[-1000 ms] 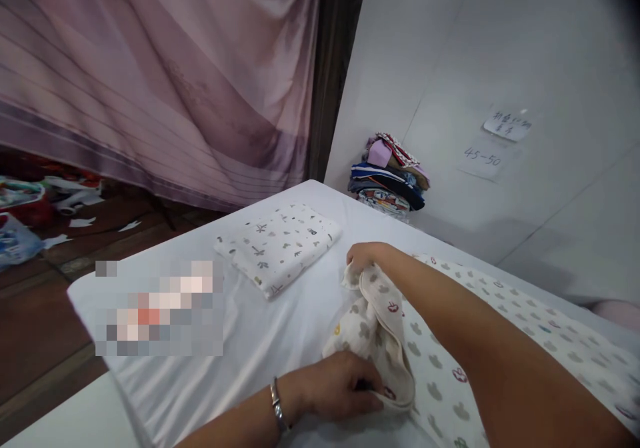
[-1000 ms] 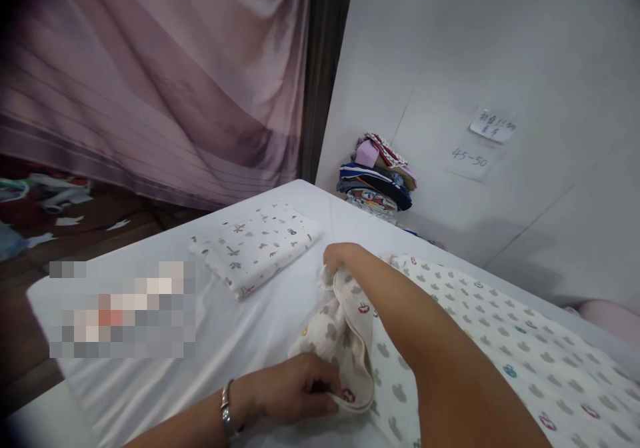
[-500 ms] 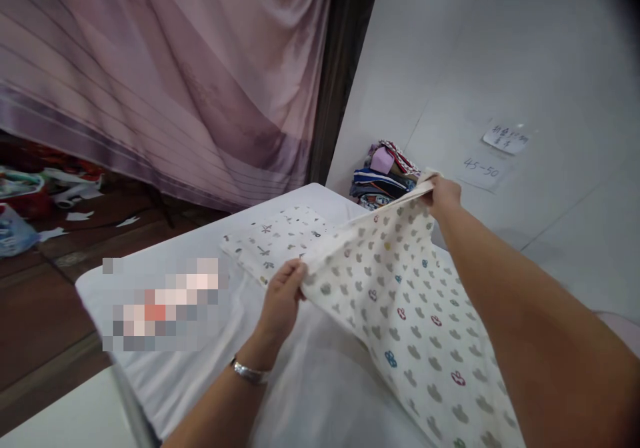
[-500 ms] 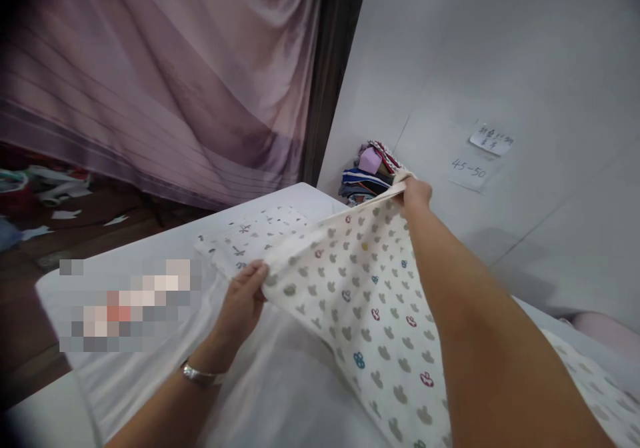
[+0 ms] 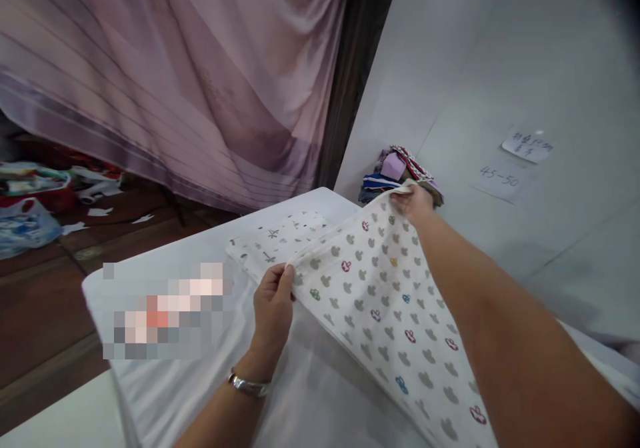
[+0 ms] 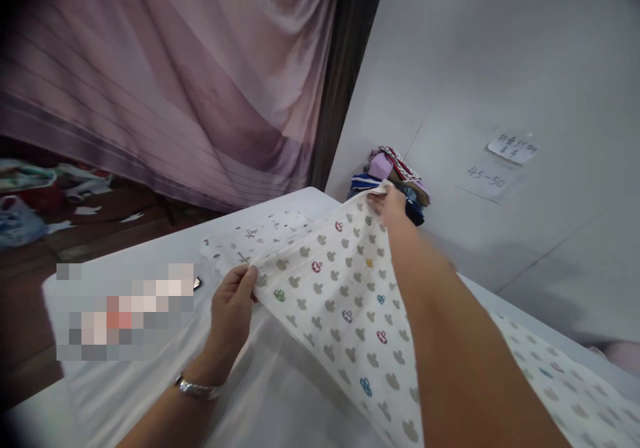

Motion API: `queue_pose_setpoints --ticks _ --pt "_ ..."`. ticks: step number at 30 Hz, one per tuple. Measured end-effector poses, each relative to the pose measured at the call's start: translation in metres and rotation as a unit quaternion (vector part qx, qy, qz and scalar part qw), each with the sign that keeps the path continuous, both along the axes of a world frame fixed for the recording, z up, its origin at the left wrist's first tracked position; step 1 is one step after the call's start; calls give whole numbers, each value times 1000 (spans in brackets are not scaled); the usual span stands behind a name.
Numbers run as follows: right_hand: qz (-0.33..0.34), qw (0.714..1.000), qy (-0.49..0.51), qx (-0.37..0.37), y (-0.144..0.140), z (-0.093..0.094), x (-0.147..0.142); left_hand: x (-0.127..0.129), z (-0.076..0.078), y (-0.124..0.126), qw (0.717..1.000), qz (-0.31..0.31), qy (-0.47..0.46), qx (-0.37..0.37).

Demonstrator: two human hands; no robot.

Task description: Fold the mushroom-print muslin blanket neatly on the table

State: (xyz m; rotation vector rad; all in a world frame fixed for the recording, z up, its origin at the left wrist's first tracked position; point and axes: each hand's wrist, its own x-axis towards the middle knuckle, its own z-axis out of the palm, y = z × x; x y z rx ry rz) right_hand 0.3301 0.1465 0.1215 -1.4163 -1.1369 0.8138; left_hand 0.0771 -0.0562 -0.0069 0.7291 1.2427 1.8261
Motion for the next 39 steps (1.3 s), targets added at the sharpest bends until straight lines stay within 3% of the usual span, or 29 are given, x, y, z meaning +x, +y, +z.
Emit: queue_pose_setpoints --ticks 3,6,10,15,18,22,26,29,33,39 --pt "71 992 -21 -101 -2 -38 -28 -2 -12 8 998 -7 -54 -39" --pt "93 981 -63 -156 -5 -73 -34 -4 -22 13 987 -23 -135 -88" --pt "54 974 -140 -168 -9 -96 1 -5 -23 13 980 -15 -173 -98" --pt "21 953 -245 -179 -30 -111 56 -6 -18 10 989 -11 -137 -52" --pt "16 939 -298 -171 -57 -125 69 -8 -20 12 991 -2 -121 -53" --pt "37 922 -365 -123 -116 -157 64 -11 -21 15 988 7 -127 -83" --pt "103 850 -507 -97 -181 -190 50 -12 -18 16 994 46 -66 -73" --pt "124 835 -521 -125 -217 -196 38 -14 -18 18 994 54 -57 -82" --pt "179 831 -507 -145 -262 -185 26 -16 -18 22 990 58 -72 -108" --pt "255 850 -445 -122 -356 -177 39 -15 -12 24 986 83 -43 -135"
